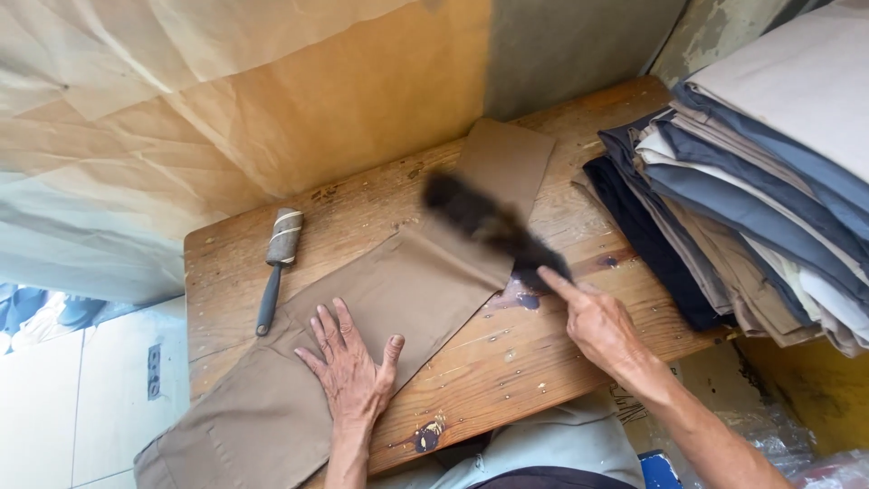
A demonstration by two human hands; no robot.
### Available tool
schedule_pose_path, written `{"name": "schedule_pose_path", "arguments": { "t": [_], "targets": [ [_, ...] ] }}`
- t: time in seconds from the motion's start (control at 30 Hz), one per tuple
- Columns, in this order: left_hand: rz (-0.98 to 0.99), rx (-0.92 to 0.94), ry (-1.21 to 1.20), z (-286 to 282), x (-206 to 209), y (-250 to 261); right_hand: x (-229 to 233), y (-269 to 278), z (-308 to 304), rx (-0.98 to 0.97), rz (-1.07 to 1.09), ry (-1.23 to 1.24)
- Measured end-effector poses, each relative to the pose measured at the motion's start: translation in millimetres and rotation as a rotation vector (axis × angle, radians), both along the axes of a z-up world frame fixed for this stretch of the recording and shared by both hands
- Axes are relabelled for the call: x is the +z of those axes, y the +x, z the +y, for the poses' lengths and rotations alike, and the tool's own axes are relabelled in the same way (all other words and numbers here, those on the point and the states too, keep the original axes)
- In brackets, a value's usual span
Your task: Using a lint roller and feather duster to remove debris from khaki trousers before folding them.
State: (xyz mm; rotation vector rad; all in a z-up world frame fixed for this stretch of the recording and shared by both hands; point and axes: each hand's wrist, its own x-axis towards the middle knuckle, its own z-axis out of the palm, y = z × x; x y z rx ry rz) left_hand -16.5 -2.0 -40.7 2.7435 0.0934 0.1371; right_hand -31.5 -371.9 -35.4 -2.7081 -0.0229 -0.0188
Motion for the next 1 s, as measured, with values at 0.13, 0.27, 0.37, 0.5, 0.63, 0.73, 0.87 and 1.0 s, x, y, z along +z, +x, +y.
{"name": "schedule_pose_path", "arguments": {
  "t": [0.13, 0.27, 0.37, 0.5, 0.63, 0.73, 0.87, 1.0],
  "targets": [
    [-0.101, 0.006, -0.166, 7, -4, -4, 11, -26, 32, 0.043, -0.112, 0.017],
    [-0.233, 0.016, -0.334, 13, -7, -6, 22, -34, 43, 0.355, 0.050, -0.214],
    [-0.226, 0.015, -0.336, 13, -5, -8, 11, -13, 34, 0.064, -0.037, -0.112],
    [-0.089, 0.042, -0.212, 9, -6, -3, 48, 27, 32, -0.432, 0.029, 0.390],
    [-0.019, 0.037, -0.160, 4, -1, 0, 60, 77, 14, -0.517, 0.057, 0.403],
    [0.026, 0.040, -0.126, 2, 0, 2, 58, 113, 10, -0.480, 0.032, 0.500],
    [0.050, 0.058, -0.074, 2, -3, 3, 31, 139, 8, -0.318, 0.106, 0.381],
    [0.046, 0.046, -0.023, 1, -2, 4, 61, 126, 28, -0.223, 0.219, 0.430]
  ]
}}
